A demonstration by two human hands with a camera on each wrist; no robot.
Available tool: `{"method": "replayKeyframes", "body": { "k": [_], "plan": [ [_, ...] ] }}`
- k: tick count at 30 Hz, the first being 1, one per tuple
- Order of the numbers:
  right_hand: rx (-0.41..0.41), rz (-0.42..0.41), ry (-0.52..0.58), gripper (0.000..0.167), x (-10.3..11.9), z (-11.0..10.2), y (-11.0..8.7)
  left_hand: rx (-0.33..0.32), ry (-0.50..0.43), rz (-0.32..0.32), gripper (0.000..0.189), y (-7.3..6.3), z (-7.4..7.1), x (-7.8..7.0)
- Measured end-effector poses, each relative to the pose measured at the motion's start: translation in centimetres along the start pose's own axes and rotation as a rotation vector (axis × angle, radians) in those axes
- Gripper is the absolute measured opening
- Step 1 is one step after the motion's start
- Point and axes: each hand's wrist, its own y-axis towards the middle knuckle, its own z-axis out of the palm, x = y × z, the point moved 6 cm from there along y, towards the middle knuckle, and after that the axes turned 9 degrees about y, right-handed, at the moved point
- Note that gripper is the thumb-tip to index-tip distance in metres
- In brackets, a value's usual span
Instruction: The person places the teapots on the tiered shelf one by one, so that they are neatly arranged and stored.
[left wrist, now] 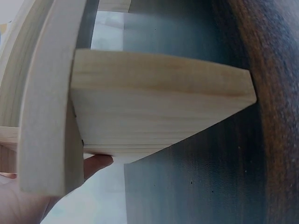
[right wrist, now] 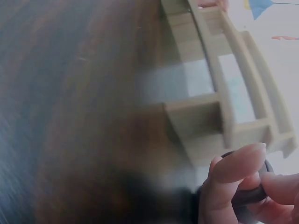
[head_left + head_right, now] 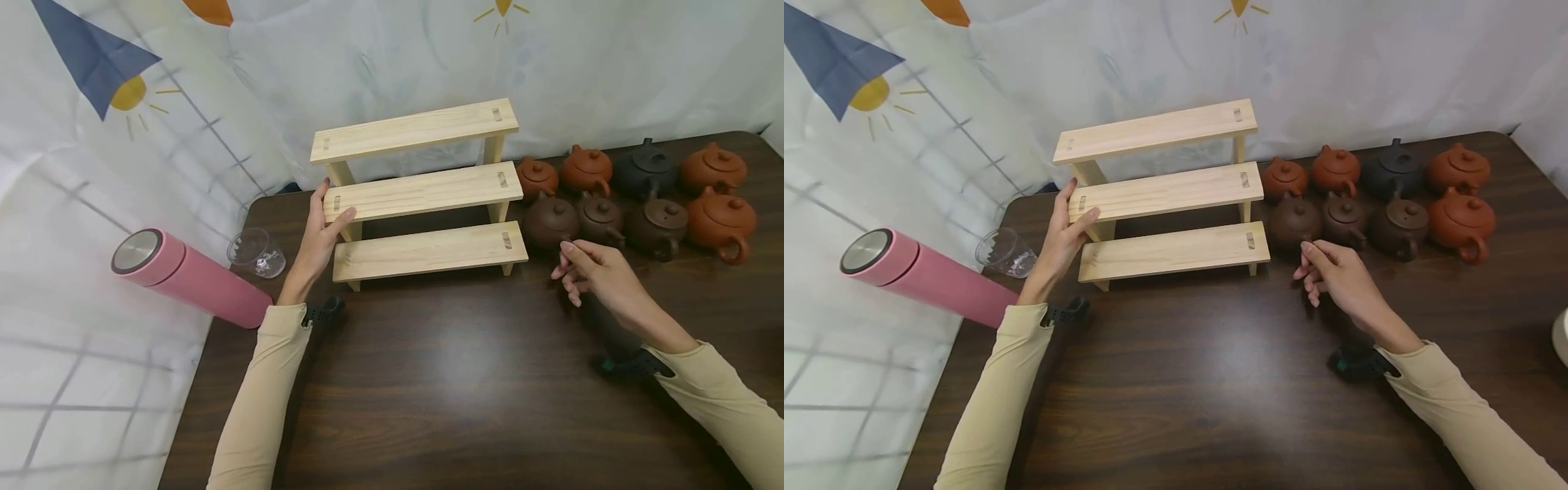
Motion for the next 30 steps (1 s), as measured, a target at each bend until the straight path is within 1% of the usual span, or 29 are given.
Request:
{"method": "replayKeyframes", "body": {
  "k": [3,5,10,12,15,18,21,26,30],
  "plan": [
    [0.002,-0.035,0.011,0.043,1.2,-0.5,-0.3,-0.006,-0.010,0.004,0.084,-0.1,-0.2,0.0],
    [0.001,-0.057,0.044,0.040,2.1,-0.9,-0.5,-0.002,-0.013,0.009,0.084,-0.1,-0.2,0.0],
    [0.013,-0.129,0.172,0.033,5.1,-2.1,-1.0,0.014,-0.007,0.022,0.084,0.0,0.0,-0.1],
    [0.017,-0.158,0.160,0.033,6.6,-2.3,-1.0,0.011,-0.009,0.024,0.083,0.1,0.1,-0.1],
    [0.038,-0.192,0.144,0.033,8.9,-2.0,-0.6,0.009,-0.024,0.024,0.082,0.0,0.2,-0.1],
    [0.071,-0.204,0.121,0.035,10.9,-0.9,0.2,0.012,-0.029,0.022,0.081,0.0,0.1,0.0],
    [0.120,-0.196,0.151,0.036,12.5,0.7,1.4,0.020,-0.013,0.025,0.081,0.0,0.1,0.0],
    [0.207,-0.177,0.216,0.039,14.9,4.6,3.7,0.025,-0.001,0.034,0.081,0.0,0.1,-0.3],
    [0.245,-0.149,0.214,0.041,16.5,8.0,6.0,0.022,0.005,0.037,0.079,-0.1,0.1,-0.3]
  ]
}}
